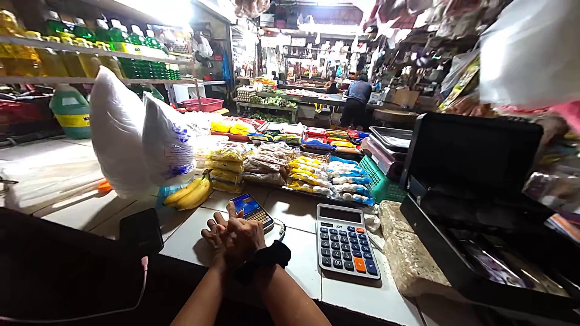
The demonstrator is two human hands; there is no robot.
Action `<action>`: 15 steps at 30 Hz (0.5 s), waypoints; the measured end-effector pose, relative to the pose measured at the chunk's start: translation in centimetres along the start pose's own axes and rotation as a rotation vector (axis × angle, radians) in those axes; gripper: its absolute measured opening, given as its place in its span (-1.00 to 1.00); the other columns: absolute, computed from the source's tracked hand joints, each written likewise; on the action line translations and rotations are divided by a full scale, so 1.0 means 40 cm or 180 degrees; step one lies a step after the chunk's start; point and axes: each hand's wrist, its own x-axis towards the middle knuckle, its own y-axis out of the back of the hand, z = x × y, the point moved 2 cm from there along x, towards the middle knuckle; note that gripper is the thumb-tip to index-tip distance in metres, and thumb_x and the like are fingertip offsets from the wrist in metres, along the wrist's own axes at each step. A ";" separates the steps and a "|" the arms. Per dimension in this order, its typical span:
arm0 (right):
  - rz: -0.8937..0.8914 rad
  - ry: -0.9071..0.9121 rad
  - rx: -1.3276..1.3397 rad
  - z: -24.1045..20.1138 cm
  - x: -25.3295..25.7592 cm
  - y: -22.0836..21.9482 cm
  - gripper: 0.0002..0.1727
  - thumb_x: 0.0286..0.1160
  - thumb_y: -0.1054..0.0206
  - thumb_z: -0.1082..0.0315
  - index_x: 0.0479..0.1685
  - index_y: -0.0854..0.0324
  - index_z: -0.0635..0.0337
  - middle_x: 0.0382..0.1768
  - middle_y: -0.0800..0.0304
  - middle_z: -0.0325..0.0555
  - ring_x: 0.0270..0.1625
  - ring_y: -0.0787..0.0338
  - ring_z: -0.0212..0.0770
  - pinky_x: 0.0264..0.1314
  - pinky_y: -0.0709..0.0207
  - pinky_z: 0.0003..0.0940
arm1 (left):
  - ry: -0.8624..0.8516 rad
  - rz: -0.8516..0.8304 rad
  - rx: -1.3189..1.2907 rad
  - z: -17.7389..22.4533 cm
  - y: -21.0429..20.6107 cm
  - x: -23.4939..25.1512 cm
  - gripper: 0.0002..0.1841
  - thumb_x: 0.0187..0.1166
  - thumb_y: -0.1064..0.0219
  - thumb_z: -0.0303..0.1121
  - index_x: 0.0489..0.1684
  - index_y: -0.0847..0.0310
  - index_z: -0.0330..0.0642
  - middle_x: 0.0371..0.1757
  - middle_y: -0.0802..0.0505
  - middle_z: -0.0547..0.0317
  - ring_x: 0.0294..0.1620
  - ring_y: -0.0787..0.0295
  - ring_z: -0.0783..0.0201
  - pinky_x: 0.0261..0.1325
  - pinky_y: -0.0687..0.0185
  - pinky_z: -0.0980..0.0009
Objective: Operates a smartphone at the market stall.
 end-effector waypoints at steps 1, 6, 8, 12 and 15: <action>-0.0113 -0.0198 0.0003 -0.008 0.003 0.010 -0.63 0.51 -0.32 0.12 -0.30 -0.84 0.28 -0.47 -0.87 0.02 -0.40 -0.89 0.02 -0.36 -0.67 0.06 | 0.0050 0.0018 -0.0005 0.001 -0.004 0.005 -0.43 0.82 0.04 -0.03 0.85 -0.17 0.23 0.57 -0.55 -0.29 0.50 -0.48 -0.32 0.37 -0.30 -0.26; -0.0377 -0.0293 0.0002 -0.010 0.005 0.017 -0.61 0.58 -0.28 0.11 -0.32 -0.84 0.26 -0.44 -0.87 0.05 -0.35 -0.89 0.05 -0.28 -0.66 0.09 | -0.0098 0.0259 -0.0209 -0.010 -0.026 -0.005 -0.42 0.81 0.11 -0.02 0.84 -0.20 0.24 0.60 -0.49 -0.38 0.51 -0.42 -0.38 0.39 -0.20 -0.31; -0.0399 -0.0201 0.0049 -0.010 0.005 0.018 -0.61 0.57 -0.29 0.14 -0.38 -0.82 0.29 -0.48 -0.85 0.05 -0.37 -0.88 0.05 -0.30 -0.65 0.09 | -0.0071 0.0143 -0.0263 -0.008 -0.014 -0.010 -0.43 0.81 0.07 -0.06 0.85 -0.18 0.22 0.64 -0.45 -0.35 0.54 -0.40 -0.36 0.43 -0.17 -0.27; -0.0141 0.0059 0.0036 0.006 0.001 -0.001 -0.60 0.53 -0.28 0.14 -0.55 -0.76 0.26 -0.60 -0.79 -0.01 -0.50 -0.83 -0.02 -0.48 -0.59 0.00 | -0.0147 0.0226 -0.0101 -0.009 -0.029 -0.004 -0.40 0.78 0.07 -0.01 0.86 -0.15 0.28 0.62 -0.49 -0.33 0.50 -0.43 -0.39 0.39 -0.22 -0.31; 0.0019 0.0237 0.0012 0.020 0.000 -0.016 -0.54 0.54 -0.25 0.09 -0.69 -0.67 0.19 -0.70 -0.69 -0.09 -0.61 -0.76 -0.10 -0.60 -0.52 -0.08 | -0.0140 0.0128 -0.0046 0.000 -0.005 -0.010 -0.38 0.79 0.08 0.05 0.87 -0.12 0.25 0.62 -0.47 -0.36 0.51 -0.43 -0.41 0.36 -0.26 -0.33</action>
